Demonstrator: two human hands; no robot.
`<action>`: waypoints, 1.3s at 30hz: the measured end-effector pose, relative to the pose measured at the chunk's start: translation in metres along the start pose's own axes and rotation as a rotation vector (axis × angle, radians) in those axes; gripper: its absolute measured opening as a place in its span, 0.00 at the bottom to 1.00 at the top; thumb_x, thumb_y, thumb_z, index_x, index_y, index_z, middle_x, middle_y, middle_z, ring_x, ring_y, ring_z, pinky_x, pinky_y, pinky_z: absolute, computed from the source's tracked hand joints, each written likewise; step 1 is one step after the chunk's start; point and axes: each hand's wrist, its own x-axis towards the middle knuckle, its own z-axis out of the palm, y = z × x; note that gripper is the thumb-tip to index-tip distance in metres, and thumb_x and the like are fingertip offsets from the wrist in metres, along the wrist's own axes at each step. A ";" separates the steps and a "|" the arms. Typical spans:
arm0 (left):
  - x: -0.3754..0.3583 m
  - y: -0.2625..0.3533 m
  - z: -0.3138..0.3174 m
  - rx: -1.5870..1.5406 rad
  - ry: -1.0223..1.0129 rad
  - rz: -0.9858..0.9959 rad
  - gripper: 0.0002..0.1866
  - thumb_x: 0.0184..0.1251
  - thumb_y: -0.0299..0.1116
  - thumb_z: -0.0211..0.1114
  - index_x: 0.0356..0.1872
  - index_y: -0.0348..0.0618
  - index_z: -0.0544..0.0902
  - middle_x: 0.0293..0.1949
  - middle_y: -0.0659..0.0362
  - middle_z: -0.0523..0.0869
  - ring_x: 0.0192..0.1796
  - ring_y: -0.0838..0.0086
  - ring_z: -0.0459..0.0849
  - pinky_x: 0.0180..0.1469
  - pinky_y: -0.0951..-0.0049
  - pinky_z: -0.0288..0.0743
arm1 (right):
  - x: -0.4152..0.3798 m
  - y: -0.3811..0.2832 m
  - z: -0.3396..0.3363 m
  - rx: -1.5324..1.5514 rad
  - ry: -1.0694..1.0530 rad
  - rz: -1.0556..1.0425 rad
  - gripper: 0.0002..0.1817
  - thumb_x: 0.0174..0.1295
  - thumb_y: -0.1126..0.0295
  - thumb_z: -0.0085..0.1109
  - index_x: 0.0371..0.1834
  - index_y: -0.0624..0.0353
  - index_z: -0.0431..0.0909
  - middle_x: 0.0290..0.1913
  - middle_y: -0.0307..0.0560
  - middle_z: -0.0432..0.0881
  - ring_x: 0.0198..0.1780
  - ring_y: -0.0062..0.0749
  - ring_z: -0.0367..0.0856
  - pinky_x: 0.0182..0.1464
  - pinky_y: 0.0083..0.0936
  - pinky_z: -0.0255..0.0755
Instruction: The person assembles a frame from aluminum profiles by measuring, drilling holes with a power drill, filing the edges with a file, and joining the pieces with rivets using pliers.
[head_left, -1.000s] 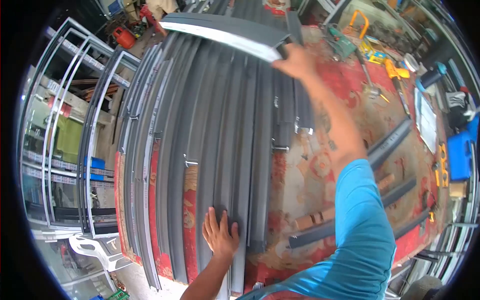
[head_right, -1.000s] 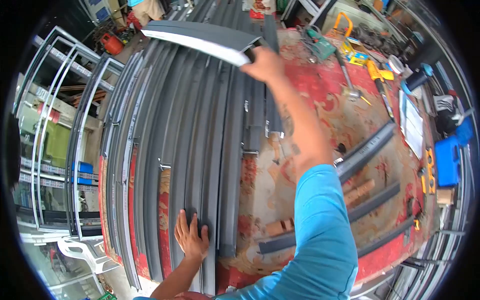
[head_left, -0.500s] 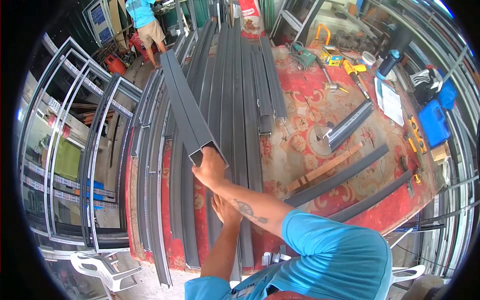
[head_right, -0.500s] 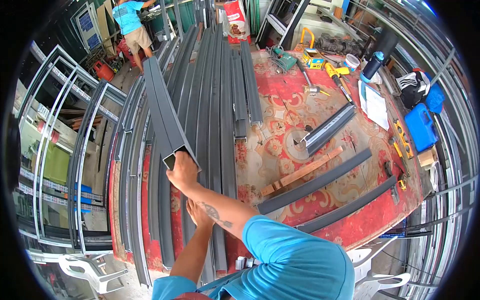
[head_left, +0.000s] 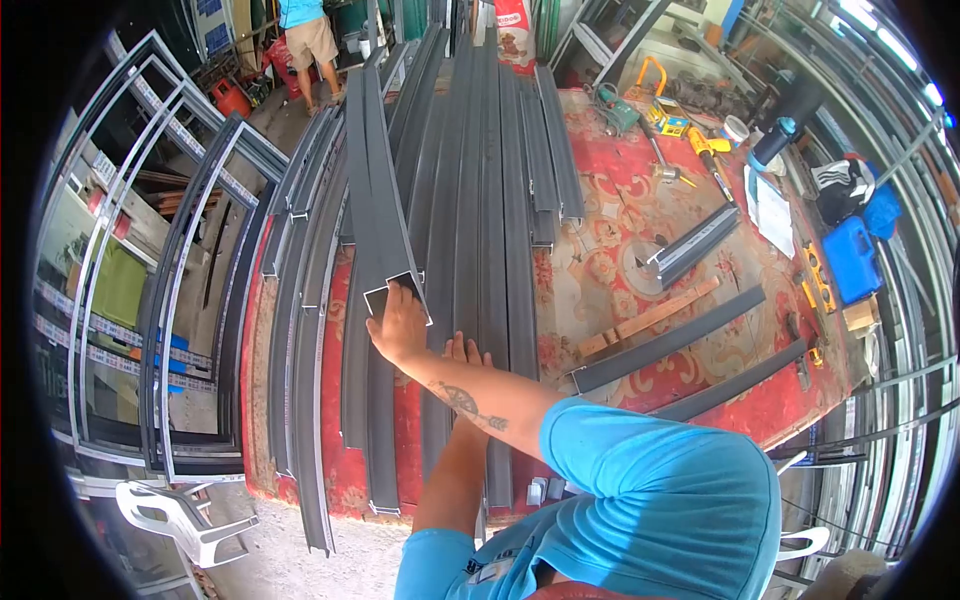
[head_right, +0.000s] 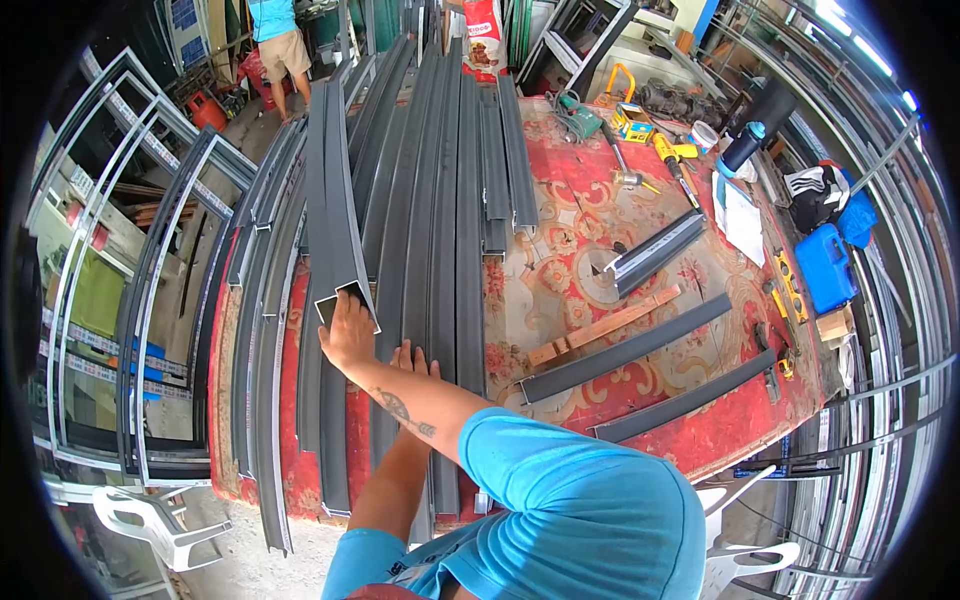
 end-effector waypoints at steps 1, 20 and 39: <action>-0.001 0.000 0.004 -0.024 -0.004 -0.012 0.22 0.65 0.38 0.62 0.54 0.32 0.82 0.68 0.45 0.72 0.71 0.47 0.66 0.71 0.46 0.60 | -0.003 0.001 -0.003 -0.022 -0.087 0.023 0.43 0.50 0.64 0.72 0.68 0.68 0.60 0.61 0.60 0.71 0.60 0.55 0.73 0.58 0.46 0.72; 0.022 0.027 -0.028 0.054 -0.257 -0.170 0.21 0.69 0.40 0.60 0.58 0.39 0.78 0.65 0.54 0.75 0.72 0.55 0.66 0.72 0.52 0.59 | 0.164 0.305 -0.202 -0.094 0.363 0.333 0.39 0.47 0.70 0.69 0.66 0.59 0.68 0.62 0.62 0.75 0.63 0.56 0.72 0.66 0.42 0.65; 0.023 0.029 -0.024 0.110 -0.258 -0.134 0.21 0.67 0.38 0.62 0.57 0.38 0.79 0.63 0.54 0.78 0.70 0.54 0.68 0.71 0.53 0.60 | 0.181 0.312 -0.199 -0.053 0.174 0.221 0.46 0.48 0.63 0.71 0.73 0.54 0.60 0.65 0.63 0.70 0.66 0.59 0.70 0.66 0.47 0.68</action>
